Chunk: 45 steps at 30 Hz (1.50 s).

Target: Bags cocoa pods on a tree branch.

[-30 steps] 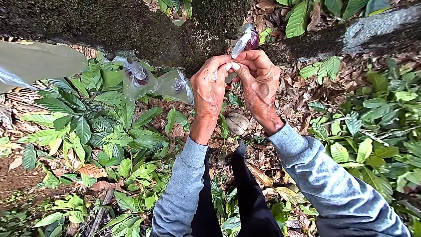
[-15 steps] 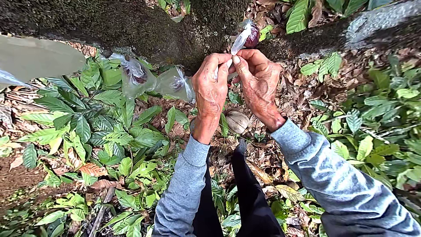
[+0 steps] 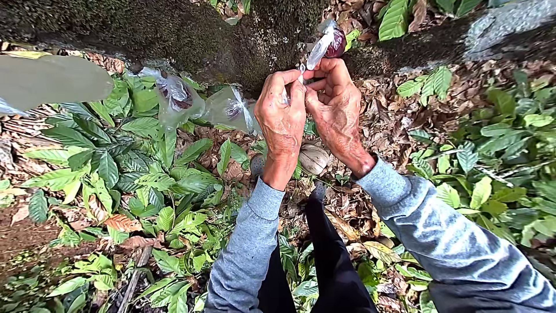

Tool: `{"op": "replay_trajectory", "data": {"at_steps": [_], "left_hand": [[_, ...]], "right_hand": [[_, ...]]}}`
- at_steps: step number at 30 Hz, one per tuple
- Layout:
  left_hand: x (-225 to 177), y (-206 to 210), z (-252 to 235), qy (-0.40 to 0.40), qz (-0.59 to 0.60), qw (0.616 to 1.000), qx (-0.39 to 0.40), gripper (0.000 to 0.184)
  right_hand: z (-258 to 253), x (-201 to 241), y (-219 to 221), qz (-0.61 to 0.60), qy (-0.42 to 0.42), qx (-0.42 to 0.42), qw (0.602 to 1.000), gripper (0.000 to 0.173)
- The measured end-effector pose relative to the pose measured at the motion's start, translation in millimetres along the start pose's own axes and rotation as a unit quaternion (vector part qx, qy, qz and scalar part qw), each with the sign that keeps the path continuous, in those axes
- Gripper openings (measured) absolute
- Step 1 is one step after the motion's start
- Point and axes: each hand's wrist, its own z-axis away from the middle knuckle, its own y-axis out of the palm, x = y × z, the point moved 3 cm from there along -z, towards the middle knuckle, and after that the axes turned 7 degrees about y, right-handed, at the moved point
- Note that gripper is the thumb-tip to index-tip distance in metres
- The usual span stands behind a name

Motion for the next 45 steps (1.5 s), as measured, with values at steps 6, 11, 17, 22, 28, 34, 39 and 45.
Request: {"op": "replay_trajectory", "data": {"at_steps": [6,11,17,22,28,34,39,45], "left_hand": [[-12.6,-5.1,-2.4,0.017,-0.069,0.997,0.017,0.018],[-5.6,-3.5,-5.2,0.078,-0.113,0.989,0.048,0.019],[-6.9,-3.3,2.6,0.034,-0.129,0.988,0.077,0.018],[-6.9,-6.9,4.8,-0.073,-0.025,0.992,0.096,0.017],[0.0,-12.9,2.3,-0.229,0.259,0.931,0.114,0.02],[-1.8,-14.7,-1.3,-0.245,0.261,0.926,0.116,0.021],[-2.2,-16.6,-1.5,-0.232,0.239,0.937,0.108,0.02],[-1.5,-16.3,0.1,-0.159,0.141,0.973,0.086,0.019]], "right_hand": [[-0.4,-4.2,4.0,-0.033,-0.028,-0.029,0.999,0.022],[1.6,-4.3,3.7,-0.097,-0.032,-0.033,0.994,0.021],[-11.6,-2.8,6.8,-0.109,-0.022,-0.055,0.992,0.021],[-14.2,-11.9,5.8,-0.135,-0.025,-0.049,0.989,0.019],[2.1,-6.5,-1.6,-0.177,-0.017,-0.02,0.984,0.022],[13.5,-5.0,1.9,-0.2,-0.011,-0.036,0.979,0.028],[12.8,-3.6,3.8,-0.209,-0.006,-0.044,0.977,0.025],[-2.6,-4.2,4.3,-0.163,0.0,-0.09,0.983,0.016]]}}
